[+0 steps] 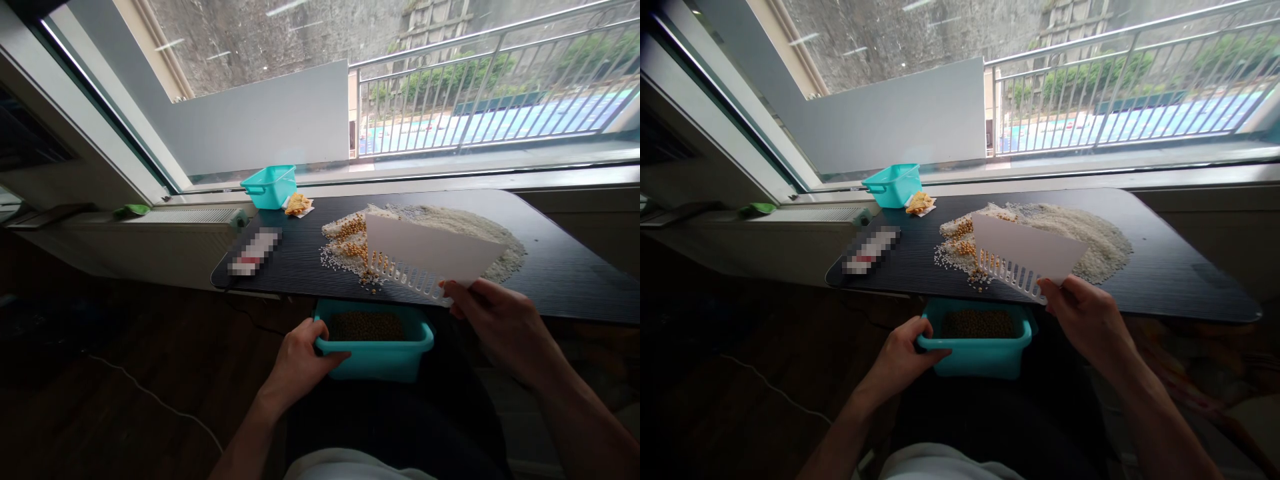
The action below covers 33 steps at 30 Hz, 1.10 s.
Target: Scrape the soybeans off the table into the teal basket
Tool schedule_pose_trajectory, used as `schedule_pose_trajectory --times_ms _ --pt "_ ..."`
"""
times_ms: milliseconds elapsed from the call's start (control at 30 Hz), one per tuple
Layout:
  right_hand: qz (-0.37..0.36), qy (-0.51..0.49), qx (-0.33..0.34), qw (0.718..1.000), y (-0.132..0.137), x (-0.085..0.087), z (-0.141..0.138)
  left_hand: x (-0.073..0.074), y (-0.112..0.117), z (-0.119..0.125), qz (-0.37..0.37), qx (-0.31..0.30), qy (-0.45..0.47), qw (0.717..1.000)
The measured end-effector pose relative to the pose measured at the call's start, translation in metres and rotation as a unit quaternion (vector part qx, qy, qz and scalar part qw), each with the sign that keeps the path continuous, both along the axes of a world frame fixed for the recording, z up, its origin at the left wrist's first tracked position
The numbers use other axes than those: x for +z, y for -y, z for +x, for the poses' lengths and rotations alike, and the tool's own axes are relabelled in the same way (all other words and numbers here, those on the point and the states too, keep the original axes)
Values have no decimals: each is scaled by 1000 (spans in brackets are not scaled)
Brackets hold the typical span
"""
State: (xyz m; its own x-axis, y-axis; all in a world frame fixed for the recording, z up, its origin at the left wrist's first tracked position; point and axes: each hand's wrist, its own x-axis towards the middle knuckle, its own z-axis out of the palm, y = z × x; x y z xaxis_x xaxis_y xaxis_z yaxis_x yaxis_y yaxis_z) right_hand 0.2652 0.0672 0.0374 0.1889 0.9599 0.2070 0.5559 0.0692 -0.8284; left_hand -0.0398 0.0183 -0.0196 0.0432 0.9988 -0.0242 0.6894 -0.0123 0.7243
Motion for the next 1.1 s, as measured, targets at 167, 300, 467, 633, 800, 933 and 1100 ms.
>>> schedule_pose_trajectory --times_ms 167,300,467,633,800,933,1100 --pt "-1 -13 18 1000 -5 -3 -8 -2 0 0 3 -3 -3 1000" --pt "5 -31 10 999 -2 0 -8 -4 0 -1 2 -2 -5 1000" --pt "-3 -26 -4 1000 3 3 -2 -3 0 -1 -1 1 -4 1000" --pt "-17 -47 5 999 1 2 -9 -4 0 -2 7 -1 -4 1000" --pt "-18 -54 7 998 3 -3 -4 -5 1 -2 8 1 -4 1000" --pt "-26 -42 -3 999 5 -7 5 -3 0 -1 4 2 -3 1000" --pt "-24 -50 19 998 1 -6 -3 -3 0 -1 2 0 1 1000"
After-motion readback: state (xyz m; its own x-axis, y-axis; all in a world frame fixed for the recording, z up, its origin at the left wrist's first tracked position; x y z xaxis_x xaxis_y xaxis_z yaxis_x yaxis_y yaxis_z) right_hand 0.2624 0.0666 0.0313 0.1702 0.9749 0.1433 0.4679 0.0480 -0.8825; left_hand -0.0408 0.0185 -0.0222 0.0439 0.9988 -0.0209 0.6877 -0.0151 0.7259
